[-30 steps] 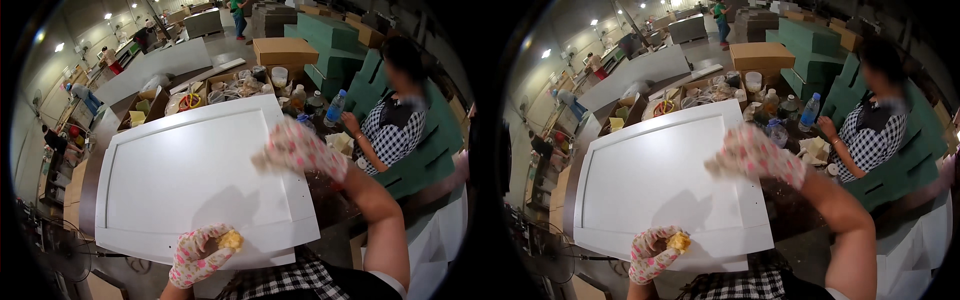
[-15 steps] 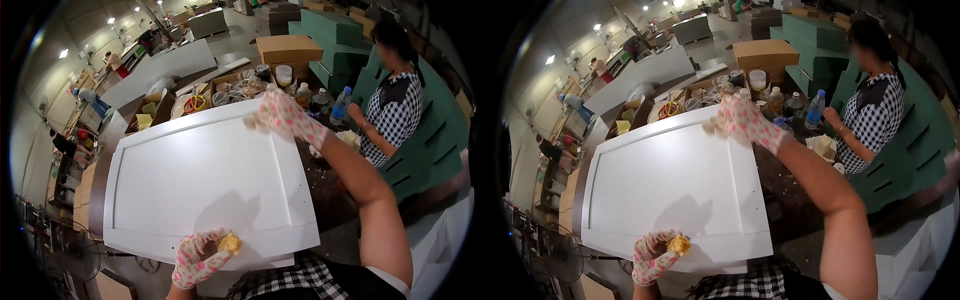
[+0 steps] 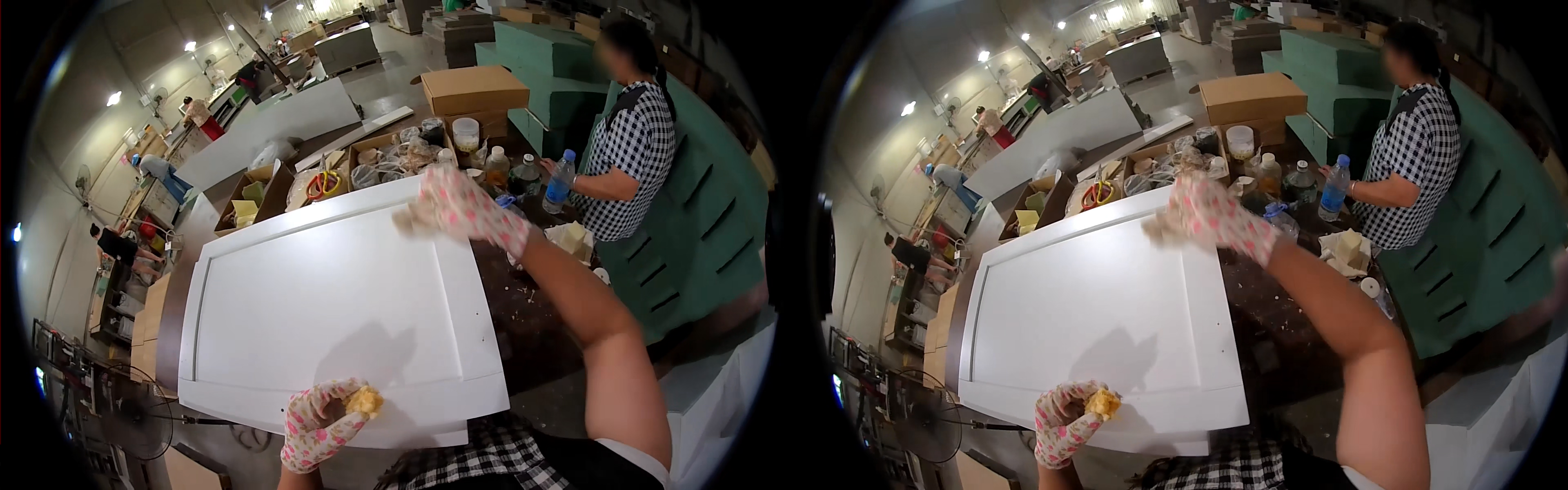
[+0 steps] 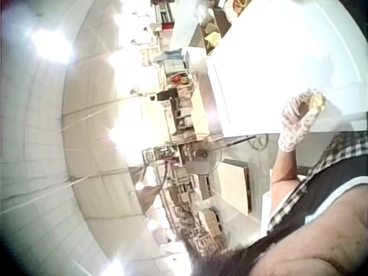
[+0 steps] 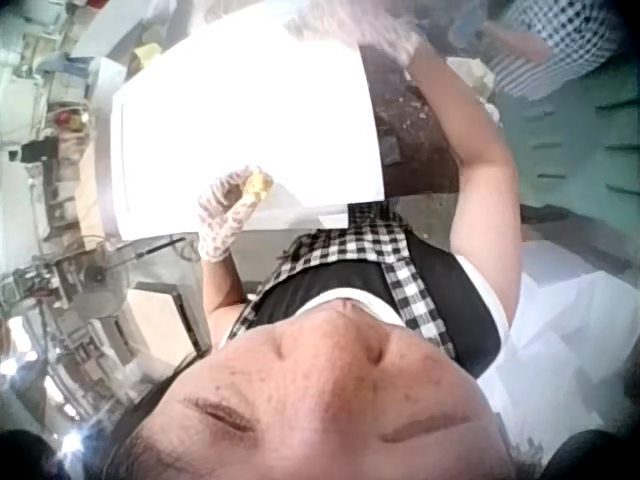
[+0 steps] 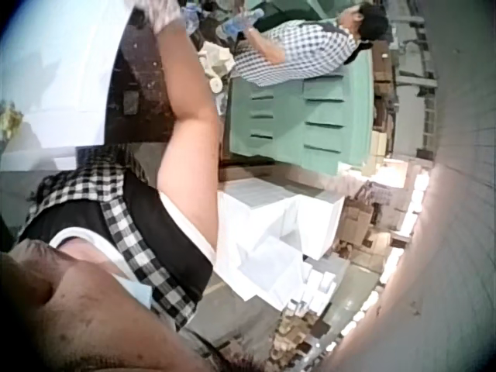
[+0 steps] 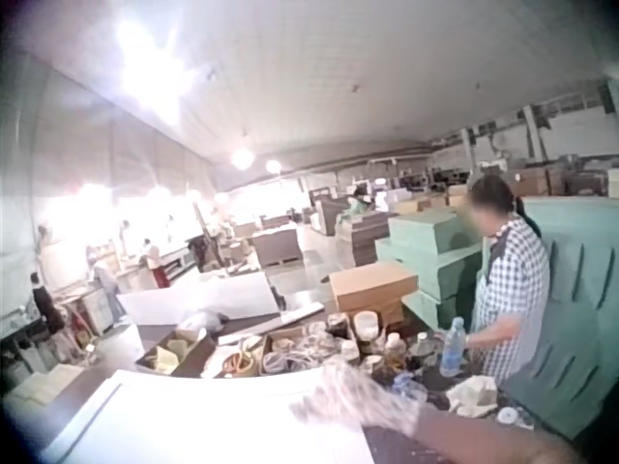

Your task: The person cleans a white rectangular furniture panel with a sponge and a cloth, applying liquid from a bottle onto the surface and wiping the edges and center.

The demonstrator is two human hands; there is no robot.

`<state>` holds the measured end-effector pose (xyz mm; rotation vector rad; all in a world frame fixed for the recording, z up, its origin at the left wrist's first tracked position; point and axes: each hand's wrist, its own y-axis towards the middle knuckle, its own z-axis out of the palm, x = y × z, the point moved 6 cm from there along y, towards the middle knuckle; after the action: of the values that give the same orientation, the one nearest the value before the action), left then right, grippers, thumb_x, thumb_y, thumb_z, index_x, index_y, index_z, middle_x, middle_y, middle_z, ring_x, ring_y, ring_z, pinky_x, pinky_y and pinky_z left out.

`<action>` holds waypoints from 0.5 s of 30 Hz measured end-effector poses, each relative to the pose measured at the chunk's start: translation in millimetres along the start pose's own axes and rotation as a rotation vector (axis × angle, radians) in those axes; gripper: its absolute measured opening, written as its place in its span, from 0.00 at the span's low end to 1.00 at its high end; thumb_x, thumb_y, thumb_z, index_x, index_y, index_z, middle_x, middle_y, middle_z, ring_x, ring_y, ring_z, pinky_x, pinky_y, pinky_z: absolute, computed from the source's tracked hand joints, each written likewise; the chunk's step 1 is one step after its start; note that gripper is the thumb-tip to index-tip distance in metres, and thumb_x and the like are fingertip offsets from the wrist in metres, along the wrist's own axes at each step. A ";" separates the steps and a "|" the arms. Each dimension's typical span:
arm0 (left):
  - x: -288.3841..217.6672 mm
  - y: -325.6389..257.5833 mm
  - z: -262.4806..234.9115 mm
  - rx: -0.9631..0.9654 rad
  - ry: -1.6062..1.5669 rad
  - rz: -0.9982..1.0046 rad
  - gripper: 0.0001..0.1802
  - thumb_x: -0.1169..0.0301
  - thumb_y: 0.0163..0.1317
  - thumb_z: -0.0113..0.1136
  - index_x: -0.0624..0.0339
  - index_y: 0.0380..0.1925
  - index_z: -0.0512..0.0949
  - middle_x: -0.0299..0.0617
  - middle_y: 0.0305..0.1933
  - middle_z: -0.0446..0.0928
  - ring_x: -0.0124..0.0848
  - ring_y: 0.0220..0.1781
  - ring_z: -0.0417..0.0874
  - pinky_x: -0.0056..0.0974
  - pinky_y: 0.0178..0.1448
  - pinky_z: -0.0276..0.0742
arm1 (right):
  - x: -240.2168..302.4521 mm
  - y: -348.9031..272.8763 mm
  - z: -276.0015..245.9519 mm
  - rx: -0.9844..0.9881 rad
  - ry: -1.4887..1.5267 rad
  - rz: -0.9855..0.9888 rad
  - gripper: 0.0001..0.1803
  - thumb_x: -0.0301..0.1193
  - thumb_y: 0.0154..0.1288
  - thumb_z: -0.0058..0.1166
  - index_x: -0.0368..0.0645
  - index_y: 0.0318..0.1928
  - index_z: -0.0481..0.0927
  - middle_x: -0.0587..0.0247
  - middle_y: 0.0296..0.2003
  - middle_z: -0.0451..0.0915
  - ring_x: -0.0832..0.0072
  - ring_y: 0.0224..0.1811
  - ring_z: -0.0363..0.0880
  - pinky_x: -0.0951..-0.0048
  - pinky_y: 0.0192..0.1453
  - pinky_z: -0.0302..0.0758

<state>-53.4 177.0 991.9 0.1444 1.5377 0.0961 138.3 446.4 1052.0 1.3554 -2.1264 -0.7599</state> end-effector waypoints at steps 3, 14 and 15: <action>15.1 -2.8 -3.2 -0.006 0.082 -0.010 0.22 0.82 0.51 0.67 0.73 0.48 0.75 0.48 0.48 0.80 0.33 0.51 0.80 0.37 0.57 0.75 | -66.7 22.7 30.0 0.003 0.306 0.224 0.15 0.36 0.59 0.59 0.39 0.29 0.71 0.58 0.28 0.69 0.64 0.34 0.69 0.63 0.40 0.68; -9.7 14.3 9.3 -0.035 -0.015 0.008 0.22 0.74 0.52 0.69 0.70 0.47 0.76 0.47 0.46 0.80 0.34 0.49 0.81 0.39 0.54 0.77 | 98.8 -65.8 -35.8 0.215 -0.081 0.047 0.12 0.37 0.59 0.56 0.42 0.37 0.73 0.57 0.37 0.69 0.61 0.40 0.67 0.60 0.45 0.67; -10.9 14.3 7.4 -0.040 -0.021 -0.011 0.22 0.74 0.52 0.69 0.69 0.47 0.76 0.47 0.45 0.80 0.34 0.49 0.81 0.39 0.54 0.77 | 111.0 -71.1 -35.4 0.248 -0.103 0.038 0.12 0.37 0.59 0.56 0.42 0.38 0.74 0.56 0.37 0.69 0.60 0.41 0.67 0.60 0.45 0.67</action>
<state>-45.9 189.3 1005.0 0.1049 1.5142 0.1158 165.5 313.1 1041.2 1.4213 -2.3844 -0.5768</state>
